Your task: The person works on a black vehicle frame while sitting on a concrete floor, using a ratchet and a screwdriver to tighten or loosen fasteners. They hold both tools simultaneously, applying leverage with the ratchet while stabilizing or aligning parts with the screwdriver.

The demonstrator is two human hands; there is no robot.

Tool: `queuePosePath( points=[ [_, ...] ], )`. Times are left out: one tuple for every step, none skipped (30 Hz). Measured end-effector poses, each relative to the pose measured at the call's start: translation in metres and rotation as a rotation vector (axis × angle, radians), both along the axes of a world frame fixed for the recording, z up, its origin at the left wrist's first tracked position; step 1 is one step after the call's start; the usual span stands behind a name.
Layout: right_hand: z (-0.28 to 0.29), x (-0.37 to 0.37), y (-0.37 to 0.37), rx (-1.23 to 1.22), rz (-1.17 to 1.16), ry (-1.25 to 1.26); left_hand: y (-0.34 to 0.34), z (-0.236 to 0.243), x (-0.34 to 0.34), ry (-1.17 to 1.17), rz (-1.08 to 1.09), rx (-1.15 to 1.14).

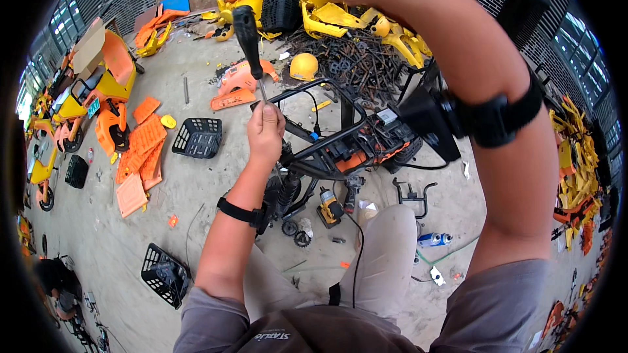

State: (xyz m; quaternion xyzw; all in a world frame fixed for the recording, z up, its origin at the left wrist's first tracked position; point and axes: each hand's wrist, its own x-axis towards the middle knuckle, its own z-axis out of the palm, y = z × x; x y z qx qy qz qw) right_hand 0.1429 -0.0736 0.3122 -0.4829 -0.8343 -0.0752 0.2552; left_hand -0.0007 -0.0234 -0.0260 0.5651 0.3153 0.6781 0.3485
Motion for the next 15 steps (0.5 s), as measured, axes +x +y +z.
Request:
queuePosePath(
  points=[
    [-0.006, 0.01, -0.006, -0.017, 0.018, 0.023, -0.002, 0.001, -0.003, 0.051, 0.019, 0.012],
    [-0.008, 0.017, -0.017, -0.03, 0.029, 0.038, 0.0, 0.0, -0.002, 0.054, 0.02, 0.027],
    [-0.007, 0.019, -0.026, -0.055, 0.016, 0.047, 0.002, -0.002, -0.002, 0.061, 0.022, 0.031],
    [-0.007, 0.021, -0.029, -0.083, 0.016, 0.061, 0.002, -0.003, -0.001, 0.068, 0.019, 0.03],
    [-0.006, 0.022, -0.032, -0.108, 0.019, 0.075, 0.002, -0.002, 0.0, 0.036, 0.011, 0.037],
    [-0.004, 0.022, -0.035, -0.131, 0.025, 0.088, 0.004, 0.0, -0.001, 0.042, 0.01, 0.047],
    [-0.013, 0.02, -0.034, 0.02, 0.034, 0.088, 0.003, -0.003, -0.002, 0.005, -0.006, 0.035],
    [-0.013, 0.019, -0.027, -0.012, 0.039, 0.068, 0.003, -0.004, -0.002, -0.032, -0.022, 0.022],
    [-0.013, 0.019, -0.019, -0.039, 0.045, 0.05, 0.003, -0.004, -0.003, -0.032, -0.018, 0.038],
    [-0.013, 0.016, -0.014, -0.075, 0.048, 0.03, 0.001, -0.004, -0.002, -0.029, -0.024, 0.024],
    [-0.01, 0.018, -0.016, -0.166, 0.039, -0.129, -0.001, -0.003, 0.0, -0.037, -0.02, 0.01],
    [-0.005, 0.017, -0.016, -0.208, 0.027, -0.21, -0.002, -0.002, 0.001, -0.044, -0.015, -0.004],
    [0.001, 0.016, -0.018, -0.249, 0.019, -0.291, -0.004, 0.0, 0.001, -0.057, -0.03, -0.011],
    [0.006, 0.015, -0.02, -0.29, 0.011, -0.374, -0.003, 0.001, 0.003, -0.049, -0.045, -0.017],
    [0.007, 0.017, -0.011, -0.261, 0.001, -0.321, -0.002, 0.0, 0.005, -0.064, -0.043, -0.011]
  ],
)
